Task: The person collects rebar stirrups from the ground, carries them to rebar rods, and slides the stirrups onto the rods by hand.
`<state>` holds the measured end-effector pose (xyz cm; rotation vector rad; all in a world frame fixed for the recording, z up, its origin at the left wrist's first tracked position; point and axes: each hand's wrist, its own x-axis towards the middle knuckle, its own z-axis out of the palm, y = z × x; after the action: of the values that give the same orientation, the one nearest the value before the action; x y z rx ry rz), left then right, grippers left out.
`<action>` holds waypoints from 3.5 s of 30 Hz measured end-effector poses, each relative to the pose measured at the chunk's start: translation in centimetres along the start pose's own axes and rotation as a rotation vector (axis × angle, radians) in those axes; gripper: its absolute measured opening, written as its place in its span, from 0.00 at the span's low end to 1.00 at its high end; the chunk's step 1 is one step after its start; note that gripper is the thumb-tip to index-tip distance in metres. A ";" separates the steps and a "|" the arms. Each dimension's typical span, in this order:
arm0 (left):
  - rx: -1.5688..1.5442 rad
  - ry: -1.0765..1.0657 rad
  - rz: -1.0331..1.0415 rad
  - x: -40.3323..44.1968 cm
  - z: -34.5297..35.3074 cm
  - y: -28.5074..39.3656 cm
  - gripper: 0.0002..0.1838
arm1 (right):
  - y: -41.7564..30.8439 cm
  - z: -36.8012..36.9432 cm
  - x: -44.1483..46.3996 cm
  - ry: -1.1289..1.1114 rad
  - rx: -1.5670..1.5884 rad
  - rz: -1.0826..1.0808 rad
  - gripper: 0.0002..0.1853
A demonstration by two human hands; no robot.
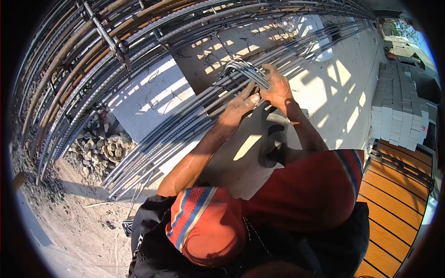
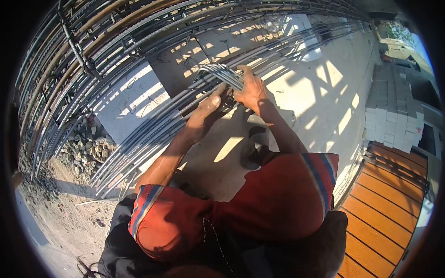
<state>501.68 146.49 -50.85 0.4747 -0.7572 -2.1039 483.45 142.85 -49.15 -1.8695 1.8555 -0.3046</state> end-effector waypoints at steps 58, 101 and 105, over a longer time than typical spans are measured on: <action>0.586 -0.059 -0.957 17.5 1.6 7.0 0.24 | 49.8 -31.6 7.4 1.036 -0.003 0.382 0.38; 0.247 2.406 -0.552 -50.5 -7.5 -6.9 0.43 | -25.6 -4.8 4.9 -0.933 -0.283 -0.969 0.14; 0.369 2.470 -0.760 -50.8 -8.3 -6.9 0.35 | -28.8 0.6 2.8 -0.968 -0.435 -1.308 0.17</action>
<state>532.04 188.01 -58.27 2.7870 0.6957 -0.3584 509.10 139.10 -36.21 -2.5601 -0.0729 0.5682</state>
